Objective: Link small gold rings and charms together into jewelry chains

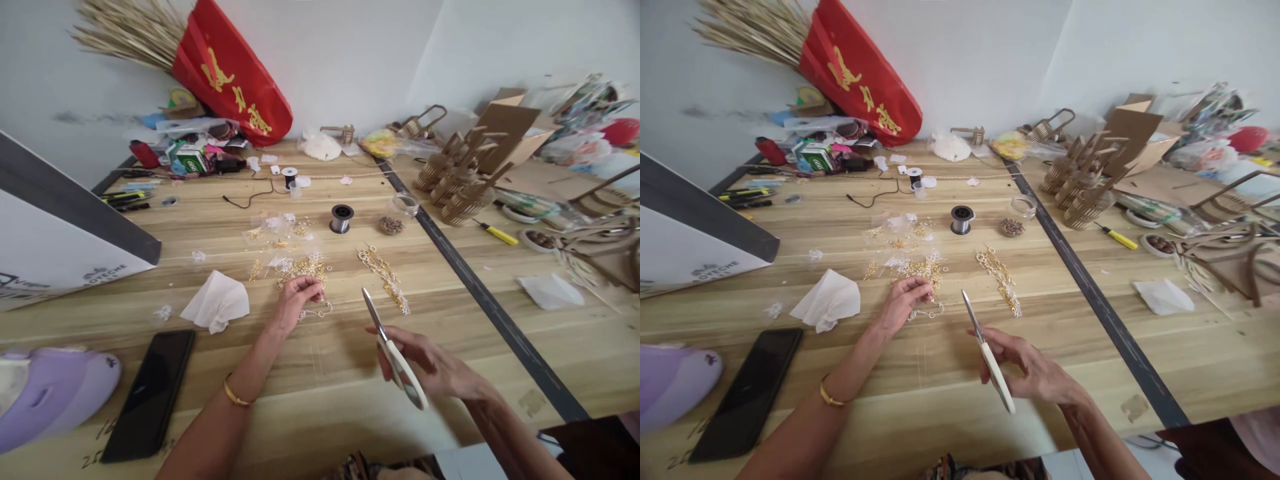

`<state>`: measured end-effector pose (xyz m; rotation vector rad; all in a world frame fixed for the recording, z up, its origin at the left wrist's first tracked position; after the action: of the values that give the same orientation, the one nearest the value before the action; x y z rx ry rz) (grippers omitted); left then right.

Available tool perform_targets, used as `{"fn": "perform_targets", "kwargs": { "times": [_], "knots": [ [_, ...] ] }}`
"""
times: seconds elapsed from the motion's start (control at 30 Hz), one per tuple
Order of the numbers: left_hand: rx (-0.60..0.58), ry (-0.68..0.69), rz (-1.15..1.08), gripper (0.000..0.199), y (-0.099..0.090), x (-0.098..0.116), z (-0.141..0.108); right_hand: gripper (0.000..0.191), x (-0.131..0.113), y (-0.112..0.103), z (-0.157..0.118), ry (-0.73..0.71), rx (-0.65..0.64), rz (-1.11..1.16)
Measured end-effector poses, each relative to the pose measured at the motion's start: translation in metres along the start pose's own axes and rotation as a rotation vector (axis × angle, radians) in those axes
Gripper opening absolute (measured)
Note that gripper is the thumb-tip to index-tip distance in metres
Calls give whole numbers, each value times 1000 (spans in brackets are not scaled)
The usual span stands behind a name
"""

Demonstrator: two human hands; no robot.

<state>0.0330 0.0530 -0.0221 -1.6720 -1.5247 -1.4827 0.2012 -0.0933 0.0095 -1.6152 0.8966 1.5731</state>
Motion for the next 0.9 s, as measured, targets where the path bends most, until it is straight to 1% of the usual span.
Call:
{"fn": "perform_targets", "kwargs": {
  "times": [0.13,0.2,0.27,0.33,0.47,0.57,0.73,0.9],
  "knots": [
    [-11,-8,-24,12,3,-1,0,77,6,-5,9,-9,96,-5],
    [-14,-11,-35,12,4,-1,1,77,5,-10,11,10,148,-97],
    [-13,-9,-37,12,5,-1,1,74,2,-13,11,52,169,-224],
    [-10,-7,-39,12,4,-2,1,71,-2,-13,12,82,157,-354],
    [-26,-9,-45,12,5,-3,1,66,-9,-7,21,98,101,-620],
    [-39,-9,-51,13,8,-2,0,65,-11,-5,30,96,98,-751],
    [-58,-34,-45,14,15,-1,-4,61,-14,-4,42,66,128,-814],
    [-71,-57,-23,14,19,-4,-4,50,-21,-1,49,24,128,-833]
  ]
}}
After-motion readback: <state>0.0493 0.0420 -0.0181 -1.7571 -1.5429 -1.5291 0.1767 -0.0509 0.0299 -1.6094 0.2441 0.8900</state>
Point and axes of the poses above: each hand's wrist, its own z-axis towards the middle knuckle, its own y-axis out of the palm, x = y × z, the point moved 8 cm from there along z, towards the middle knuckle, and after that the axes turned 10 degrees about -y, right-handed, at the moved point
